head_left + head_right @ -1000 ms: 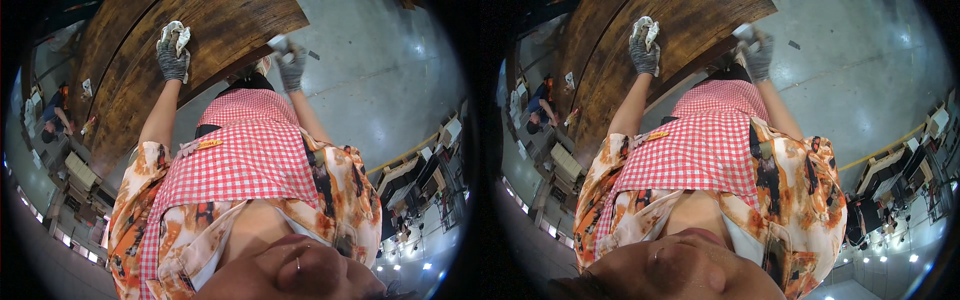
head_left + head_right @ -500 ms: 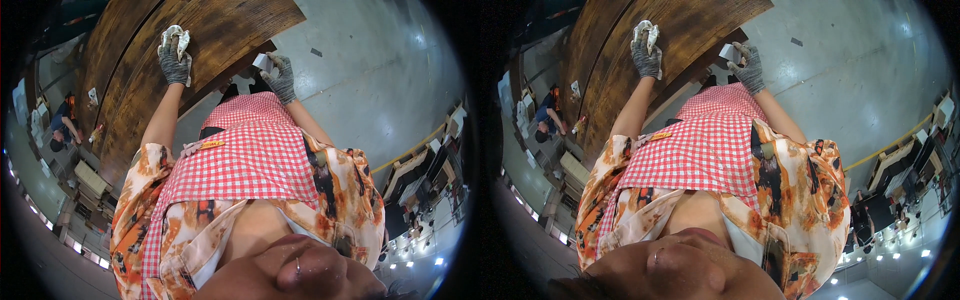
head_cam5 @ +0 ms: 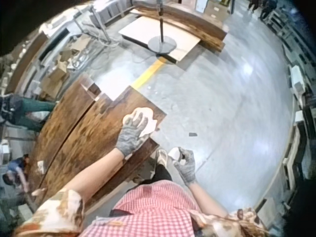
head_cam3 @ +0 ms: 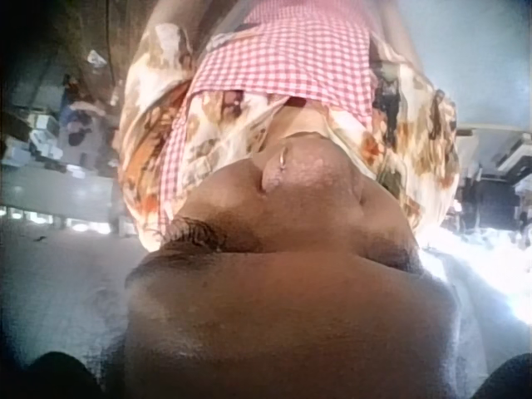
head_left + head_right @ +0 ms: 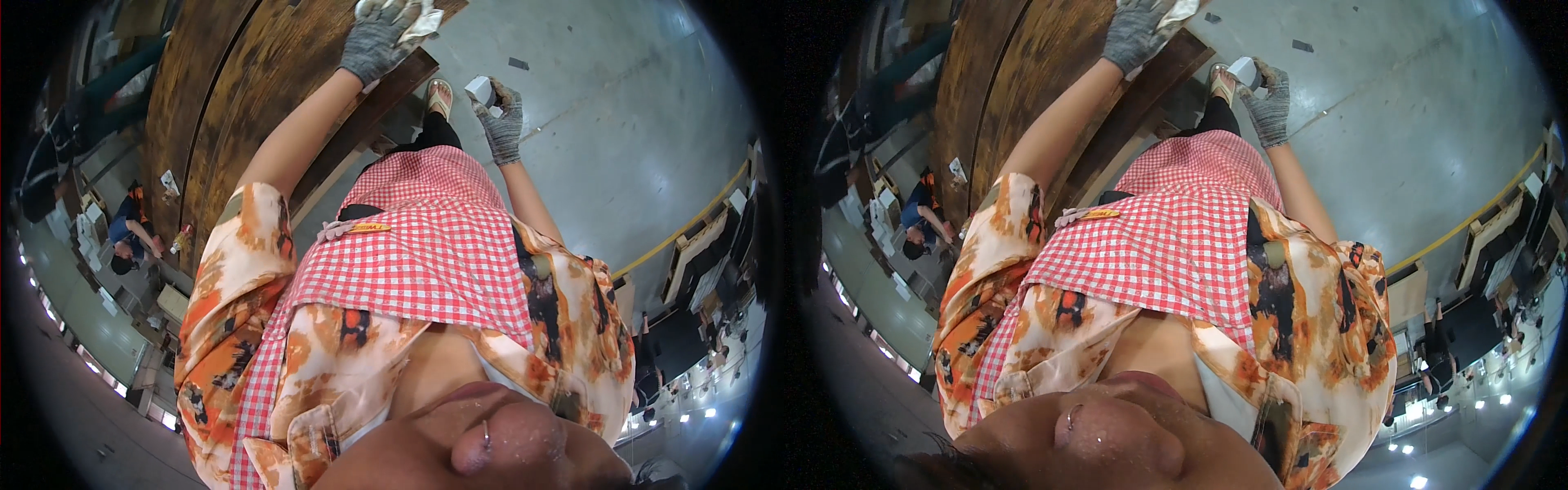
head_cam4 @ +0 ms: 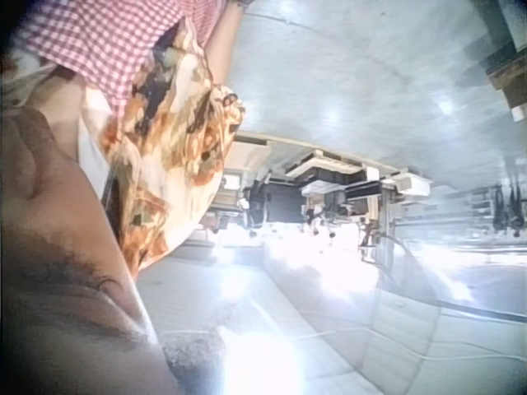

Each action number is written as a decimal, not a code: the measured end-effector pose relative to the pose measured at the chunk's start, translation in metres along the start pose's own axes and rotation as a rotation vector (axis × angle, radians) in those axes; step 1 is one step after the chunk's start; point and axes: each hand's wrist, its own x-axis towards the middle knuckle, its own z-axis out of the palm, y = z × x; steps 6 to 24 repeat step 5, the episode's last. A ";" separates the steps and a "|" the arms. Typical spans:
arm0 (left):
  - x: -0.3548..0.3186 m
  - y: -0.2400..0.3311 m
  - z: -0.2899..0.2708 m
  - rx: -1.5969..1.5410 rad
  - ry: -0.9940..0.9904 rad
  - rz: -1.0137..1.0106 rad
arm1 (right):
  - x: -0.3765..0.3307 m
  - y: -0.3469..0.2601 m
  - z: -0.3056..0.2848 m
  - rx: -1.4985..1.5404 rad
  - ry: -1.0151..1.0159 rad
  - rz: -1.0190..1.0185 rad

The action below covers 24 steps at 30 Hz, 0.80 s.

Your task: Cleaning and wiping down large wooden tables in a factory or workshop setting.

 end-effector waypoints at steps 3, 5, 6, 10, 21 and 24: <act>0.022 -0.004 0.006 -0.014 -0.001 0.239 | -0.012 0.002 0.008 0.088 0.011 0.086; 0.035 -0.006 0.006 0.092 -0.120 0.330 | -0.020 0.011 0.012 0.119 -0.014 0.133; 0.035 -0.006 0.006 0.092 -0.120 0.330 | -0.020 0.011 0.012 0.119 -0.014 0.133; 0.035 -0.006 0.006 0.092 -0.120 0.330 | -0.020 0.011 0.012 0.119 -0.014 0.133; 0.035 -0.006 0.006 0.092 -0.120 0.330 | -0.020 0.011 0.012 0.119 -0.014 0.133; 0.035 -0.006 0.006 0.092 -0.120 0.330 | -0.020 0.011 0.012 0.119 -0.014 0.133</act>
